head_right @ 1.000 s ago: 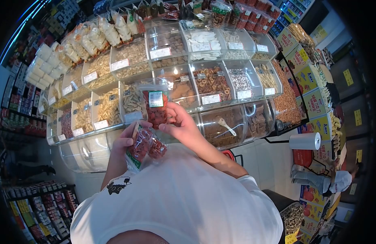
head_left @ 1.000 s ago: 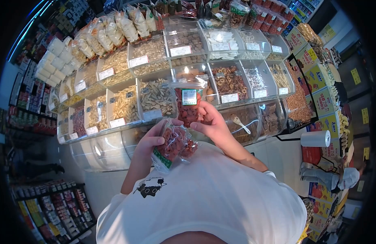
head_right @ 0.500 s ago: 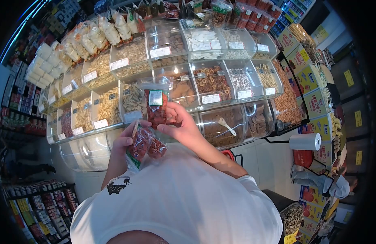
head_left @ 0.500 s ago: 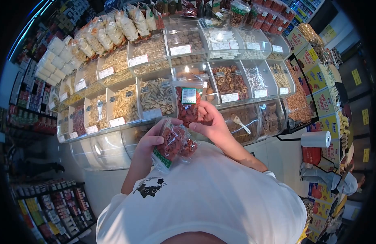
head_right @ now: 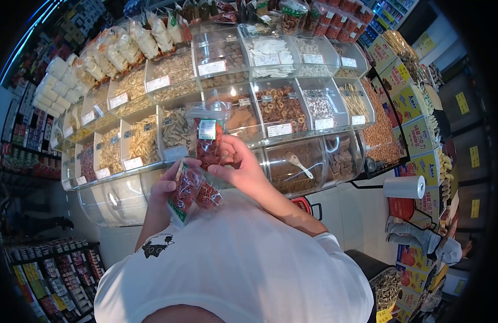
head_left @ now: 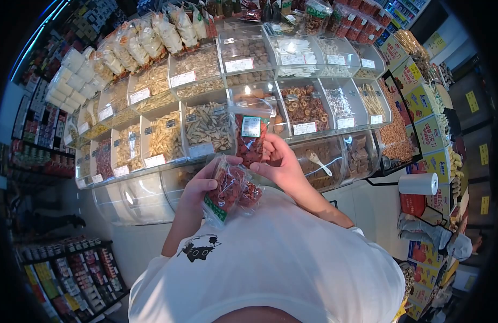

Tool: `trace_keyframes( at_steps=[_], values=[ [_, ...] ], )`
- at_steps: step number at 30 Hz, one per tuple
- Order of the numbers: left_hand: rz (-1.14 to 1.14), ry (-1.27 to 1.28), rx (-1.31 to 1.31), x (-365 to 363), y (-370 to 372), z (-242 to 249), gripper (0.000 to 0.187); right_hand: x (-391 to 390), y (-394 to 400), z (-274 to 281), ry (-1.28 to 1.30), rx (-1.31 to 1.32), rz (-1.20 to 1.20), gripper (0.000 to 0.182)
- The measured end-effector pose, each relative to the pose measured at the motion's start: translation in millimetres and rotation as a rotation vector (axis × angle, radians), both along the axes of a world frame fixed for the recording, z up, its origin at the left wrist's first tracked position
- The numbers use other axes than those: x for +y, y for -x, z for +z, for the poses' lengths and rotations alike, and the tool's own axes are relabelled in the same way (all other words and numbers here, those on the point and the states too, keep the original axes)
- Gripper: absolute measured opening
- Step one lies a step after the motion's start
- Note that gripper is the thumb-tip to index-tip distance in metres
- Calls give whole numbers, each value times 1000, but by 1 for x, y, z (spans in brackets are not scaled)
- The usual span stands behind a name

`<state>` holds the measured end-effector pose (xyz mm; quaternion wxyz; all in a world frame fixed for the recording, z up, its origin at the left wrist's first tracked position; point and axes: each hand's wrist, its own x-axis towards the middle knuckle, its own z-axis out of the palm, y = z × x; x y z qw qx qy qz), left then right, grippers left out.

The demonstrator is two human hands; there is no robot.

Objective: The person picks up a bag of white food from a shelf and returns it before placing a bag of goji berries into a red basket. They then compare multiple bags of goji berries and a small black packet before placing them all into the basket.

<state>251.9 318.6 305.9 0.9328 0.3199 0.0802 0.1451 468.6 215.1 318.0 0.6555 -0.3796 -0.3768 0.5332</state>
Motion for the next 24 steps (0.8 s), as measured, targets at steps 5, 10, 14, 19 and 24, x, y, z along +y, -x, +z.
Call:
trace_keyframes(
  at_steps=[5,10,14,19,24],
  values=[
    [44,-29,-23,0,-5,-7,97,0,0,-9,-3,-243,-132,68],
    [76,35,-55,-6,-14,3,107,0,8,-6,-119,-295,-240,72],
    [34,22,-76,1,-13,-13,110,-2,8,-9,-69,-326,-246,73],
    [65,61,-73,-6,-15,-4,108,-3,5,-5,-76,-421,-221,71],
    [109,129,-40,-17,-12,4,105,-7,6,-4,-32,-431,-185,68]
  ],
)
